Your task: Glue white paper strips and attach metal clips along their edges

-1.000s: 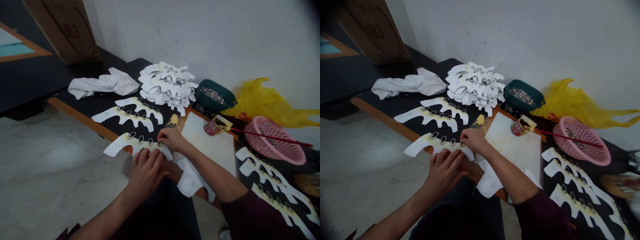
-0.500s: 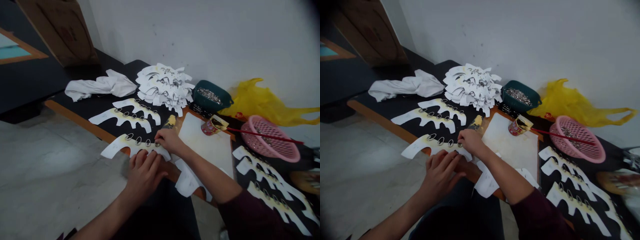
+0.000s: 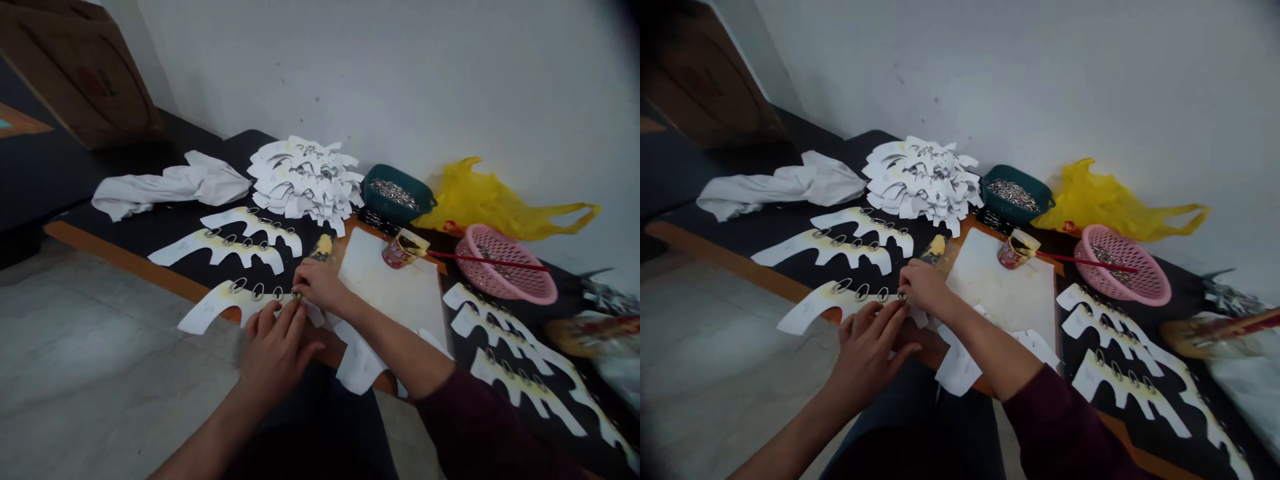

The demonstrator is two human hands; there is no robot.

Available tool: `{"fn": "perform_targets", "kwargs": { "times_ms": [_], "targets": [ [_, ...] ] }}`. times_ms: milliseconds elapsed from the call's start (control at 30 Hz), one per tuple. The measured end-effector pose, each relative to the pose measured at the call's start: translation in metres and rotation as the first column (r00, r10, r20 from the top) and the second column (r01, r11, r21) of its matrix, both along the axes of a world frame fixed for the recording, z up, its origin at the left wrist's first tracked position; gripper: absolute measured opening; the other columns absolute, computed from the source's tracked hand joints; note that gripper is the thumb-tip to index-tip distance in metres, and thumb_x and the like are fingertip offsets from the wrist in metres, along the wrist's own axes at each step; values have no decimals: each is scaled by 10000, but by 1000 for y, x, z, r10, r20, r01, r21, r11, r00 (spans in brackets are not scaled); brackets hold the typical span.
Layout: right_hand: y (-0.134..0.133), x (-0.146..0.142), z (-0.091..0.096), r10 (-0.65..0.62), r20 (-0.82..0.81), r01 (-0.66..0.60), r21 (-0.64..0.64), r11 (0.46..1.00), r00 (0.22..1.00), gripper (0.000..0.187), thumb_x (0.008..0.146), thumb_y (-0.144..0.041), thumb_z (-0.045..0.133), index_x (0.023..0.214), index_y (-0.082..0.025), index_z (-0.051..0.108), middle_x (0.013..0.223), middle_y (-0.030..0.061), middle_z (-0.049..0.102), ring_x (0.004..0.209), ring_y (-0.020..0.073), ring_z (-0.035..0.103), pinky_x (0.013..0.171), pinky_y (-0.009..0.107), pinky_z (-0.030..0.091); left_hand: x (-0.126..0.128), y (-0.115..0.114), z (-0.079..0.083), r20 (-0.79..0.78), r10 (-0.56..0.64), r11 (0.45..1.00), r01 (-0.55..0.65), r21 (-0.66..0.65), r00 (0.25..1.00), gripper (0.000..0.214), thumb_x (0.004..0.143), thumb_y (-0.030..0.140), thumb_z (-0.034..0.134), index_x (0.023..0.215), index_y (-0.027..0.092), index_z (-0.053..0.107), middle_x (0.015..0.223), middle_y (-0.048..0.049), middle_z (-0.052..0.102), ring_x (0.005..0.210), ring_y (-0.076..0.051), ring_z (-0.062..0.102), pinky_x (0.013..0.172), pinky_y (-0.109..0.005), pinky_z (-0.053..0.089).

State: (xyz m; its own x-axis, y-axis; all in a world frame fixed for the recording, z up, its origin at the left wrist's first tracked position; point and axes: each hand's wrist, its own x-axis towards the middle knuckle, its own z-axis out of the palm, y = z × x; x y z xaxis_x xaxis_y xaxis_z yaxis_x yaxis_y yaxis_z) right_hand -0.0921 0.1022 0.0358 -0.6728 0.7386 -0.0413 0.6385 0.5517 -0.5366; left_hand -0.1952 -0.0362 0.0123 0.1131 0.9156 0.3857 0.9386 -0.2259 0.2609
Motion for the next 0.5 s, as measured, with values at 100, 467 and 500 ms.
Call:
{"fn": "perform_targets", "kwargs": {
  "times_ms": [100, 467, 500],
  "targets": [
    [-1, 1, 1, 8, 0, -8, -2, 1000, 1000, 96, 733, -112, 651, 668, -156, 596, 762, -2, 521, 734, 120, 511, 670, 228, 376, 1, 3, 3, -5, 1, 1000, -1, -14, 1000, 454, 818, 441, 560, 1171, 157, 572, 1181, -116, 612, 1084, -336, 479, 855, -462, 324],
    [-3, 5, -2, 149, 87, -157, 96, 983, 985, 140, 787, -94, 539, 765, -147, 667, 811, 50, 612, 781, 150, 555, 701, 233, 399, 0, 1, 3, -17, 8, 999, -8, -35, 1000, 494, 831, 450, 538, 1206, 129, 537, 1150, -137, 627, 1080, -336, 494, 882, -482, 300],
    [-3, 6, -1, 150, 87, -158, 95, 983, 985, 148, 781, -84, 535, 771, -145, 670, 816, 52, 617, 782, 151, 558, 702, 233, 402, 0, 1, 3, -13, 8, 999, -9, -38, 1000, 499, 831, 456, 535, 1209, 131, 535, 1146, -136, 628, 1081, -335, 495, 886, -482, 298]
  ]
}}
